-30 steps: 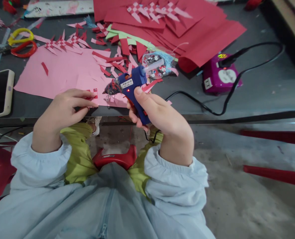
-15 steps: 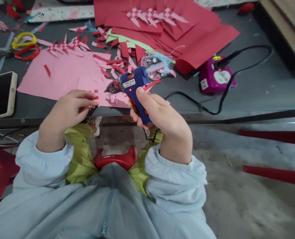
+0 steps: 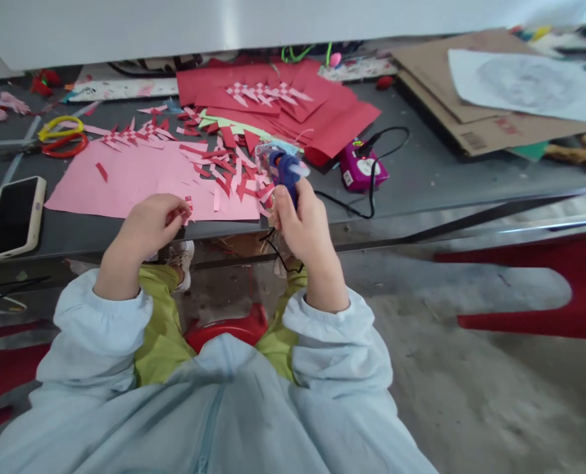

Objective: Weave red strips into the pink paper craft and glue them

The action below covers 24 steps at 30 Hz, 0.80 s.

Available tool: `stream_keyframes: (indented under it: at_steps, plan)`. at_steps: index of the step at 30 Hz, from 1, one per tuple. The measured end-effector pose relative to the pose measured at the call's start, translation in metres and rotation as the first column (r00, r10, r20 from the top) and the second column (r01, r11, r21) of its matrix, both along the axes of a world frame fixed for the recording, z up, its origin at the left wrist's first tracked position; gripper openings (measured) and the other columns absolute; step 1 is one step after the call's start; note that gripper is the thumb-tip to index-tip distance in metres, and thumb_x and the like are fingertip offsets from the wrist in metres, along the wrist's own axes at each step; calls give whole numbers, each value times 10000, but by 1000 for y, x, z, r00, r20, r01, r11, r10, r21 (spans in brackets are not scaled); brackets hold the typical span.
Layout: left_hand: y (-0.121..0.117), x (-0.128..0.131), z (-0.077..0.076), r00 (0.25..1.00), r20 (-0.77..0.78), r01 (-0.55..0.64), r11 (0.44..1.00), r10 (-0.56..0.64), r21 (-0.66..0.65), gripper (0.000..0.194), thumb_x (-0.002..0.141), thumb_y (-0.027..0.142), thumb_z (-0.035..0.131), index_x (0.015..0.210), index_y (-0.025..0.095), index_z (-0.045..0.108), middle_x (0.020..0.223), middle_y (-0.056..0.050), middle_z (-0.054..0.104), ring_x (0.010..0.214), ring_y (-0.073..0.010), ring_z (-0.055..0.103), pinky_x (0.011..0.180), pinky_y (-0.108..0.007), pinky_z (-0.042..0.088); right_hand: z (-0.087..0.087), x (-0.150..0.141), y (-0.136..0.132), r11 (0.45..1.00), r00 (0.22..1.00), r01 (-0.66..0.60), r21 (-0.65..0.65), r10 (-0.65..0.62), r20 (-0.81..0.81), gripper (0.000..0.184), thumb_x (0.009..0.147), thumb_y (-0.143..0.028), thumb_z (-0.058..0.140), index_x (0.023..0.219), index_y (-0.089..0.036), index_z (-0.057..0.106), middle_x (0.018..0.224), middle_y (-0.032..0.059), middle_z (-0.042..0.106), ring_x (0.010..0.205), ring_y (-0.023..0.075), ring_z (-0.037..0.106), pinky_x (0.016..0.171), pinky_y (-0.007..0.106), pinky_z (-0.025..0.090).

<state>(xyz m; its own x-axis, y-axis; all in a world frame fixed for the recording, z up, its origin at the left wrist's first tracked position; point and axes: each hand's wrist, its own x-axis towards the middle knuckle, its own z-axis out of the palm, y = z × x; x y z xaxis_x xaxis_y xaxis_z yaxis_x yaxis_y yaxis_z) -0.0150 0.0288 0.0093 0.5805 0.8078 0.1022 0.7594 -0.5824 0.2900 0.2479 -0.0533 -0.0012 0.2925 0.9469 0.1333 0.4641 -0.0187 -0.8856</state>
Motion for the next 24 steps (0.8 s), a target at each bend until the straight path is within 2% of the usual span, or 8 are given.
stream_keyframes:
  at_steps: [1,3,6,9,12,17,21,24]
  plan:
    - [1,2,1,1000,-3,-12,1000,12,5,266,824,174,471,950,169,704,990,-119,754,966,-263,680,863,-394,539,-3,1,0,998,986,58,-2,-57,154,399,973,-587,391,1066,-226,533,743,43,625,668,205,619,645,323,468]
    - [4,4,2,1000,3,-20,1000,20,-2,261,825,185,490,970,165,705,989,-121,755,944,-256,681,848,-381,535,-6,1,1,988,909,154,-14,-136,393,442,973,-504,396,1240,-176,525,920,127,696,836,270,671,757,371,482]
    - [11,7,3,999,22,-25,999,26,-30,262,828,182,518,1005,157,709,993,-108,752,928,-234,679,863,-358,527,-7,-2,1,965,811,263,-15,-212,545,493,954,-418,404,1343,-129,495,1089,187,707,955,323,678,820,399,479]
    - [18,8,2,999,17,-40,999,40,16,263,835,156,525,1017,145,715,1058,-127,733,1028,-253,652,962,-379,499,-7,-5,-1,939,752,345,-10,-270,601,527,931,-405,421,1361,-107,488,1054,187,721,916,344,684,803,414,478]
    - [20,6,-2,995,-12,-96,992,98,82,299,876,209,532,1114,120,692,1185,-169,686,1162,-306,586,1051,-437,450,-11,-7,-2,913,708,408,-7,-312,633,540,906,-415,453,1339,-95,495,1008,188,729,879,345,684,793,419,477]
    - [14,2,-4,982,-110,-155,988,157,24,445,885,301,578,1269,79,600,1254,-212,630,1191,-340,559,1031,-460,460,-24,-6,0,874,656,486,-2,-363,662,499,879,-415,492,1264,-99,525,943,179,720,816,312,671,760,404,478]
    - [10,2,-3,984,-117,-133,991,134,12,419,889,275,562,1255,74,602,1242,-229,629,1187,-363,561,1002,-485,475,-31,-6,5,863,632,505,0,-370,681,493,878,-407,511,1259,-94,530,959,186,709,820,298,660,764,401,476]
    - [11,3,-4,990,-89,-112,994,112,5,395,881,243,562,1244,97,621,1235,-206,650,1173,-344,577,990,-469,486,-31,-7,10,859,615,512,-14,-355,704,485,883,-400,531,1256,-90,527,996,203,703,861,310,663,772,400,472]
